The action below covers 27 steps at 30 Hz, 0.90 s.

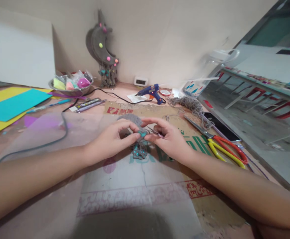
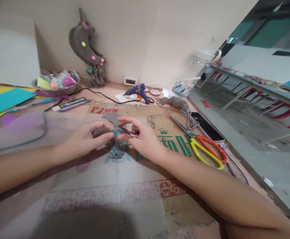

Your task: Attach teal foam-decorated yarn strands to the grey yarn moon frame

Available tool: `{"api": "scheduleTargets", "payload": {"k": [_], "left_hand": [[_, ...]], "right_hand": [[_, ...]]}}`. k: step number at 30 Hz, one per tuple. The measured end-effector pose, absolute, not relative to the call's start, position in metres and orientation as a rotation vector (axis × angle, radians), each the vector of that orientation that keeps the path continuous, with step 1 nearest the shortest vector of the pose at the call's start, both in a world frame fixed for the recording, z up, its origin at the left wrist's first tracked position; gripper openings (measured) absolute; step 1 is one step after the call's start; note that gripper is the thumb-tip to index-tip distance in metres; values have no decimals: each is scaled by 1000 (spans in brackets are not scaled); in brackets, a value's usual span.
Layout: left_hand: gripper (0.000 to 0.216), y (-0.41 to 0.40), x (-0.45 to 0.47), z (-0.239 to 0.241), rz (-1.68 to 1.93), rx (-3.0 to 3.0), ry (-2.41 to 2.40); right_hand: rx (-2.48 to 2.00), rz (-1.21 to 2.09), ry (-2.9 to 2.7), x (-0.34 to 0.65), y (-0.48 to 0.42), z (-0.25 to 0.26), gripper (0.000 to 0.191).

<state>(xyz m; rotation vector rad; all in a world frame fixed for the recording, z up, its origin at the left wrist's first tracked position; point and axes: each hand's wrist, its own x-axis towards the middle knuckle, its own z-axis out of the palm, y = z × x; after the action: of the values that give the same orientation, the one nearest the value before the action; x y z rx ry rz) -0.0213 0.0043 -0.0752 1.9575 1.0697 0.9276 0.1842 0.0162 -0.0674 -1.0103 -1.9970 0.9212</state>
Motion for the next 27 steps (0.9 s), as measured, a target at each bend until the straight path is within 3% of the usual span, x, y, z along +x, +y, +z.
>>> {"api": "scheduleTargets", "payload": {"k": [2,5,12,18,27], "left_hand": [[13,5,-21,-76,929,1962,1083],[12,4,-21,-76,910,1959,1108],[6,3,-21,-75,899,2094,1073],[5,3,-22,-76,945,2285,1031],[13,5,-24,-82,1018,2397,997]], "right_hand": [[-991,1058,-1980,185,16,-67,45],[-992,1116,-1986,185,16,-68,41],[-989,738,-2038,185,11,-65,13],[-951,699,-2128,182,9,-61,13],[-1026,889,-2089,181,11,-64,16]]}}
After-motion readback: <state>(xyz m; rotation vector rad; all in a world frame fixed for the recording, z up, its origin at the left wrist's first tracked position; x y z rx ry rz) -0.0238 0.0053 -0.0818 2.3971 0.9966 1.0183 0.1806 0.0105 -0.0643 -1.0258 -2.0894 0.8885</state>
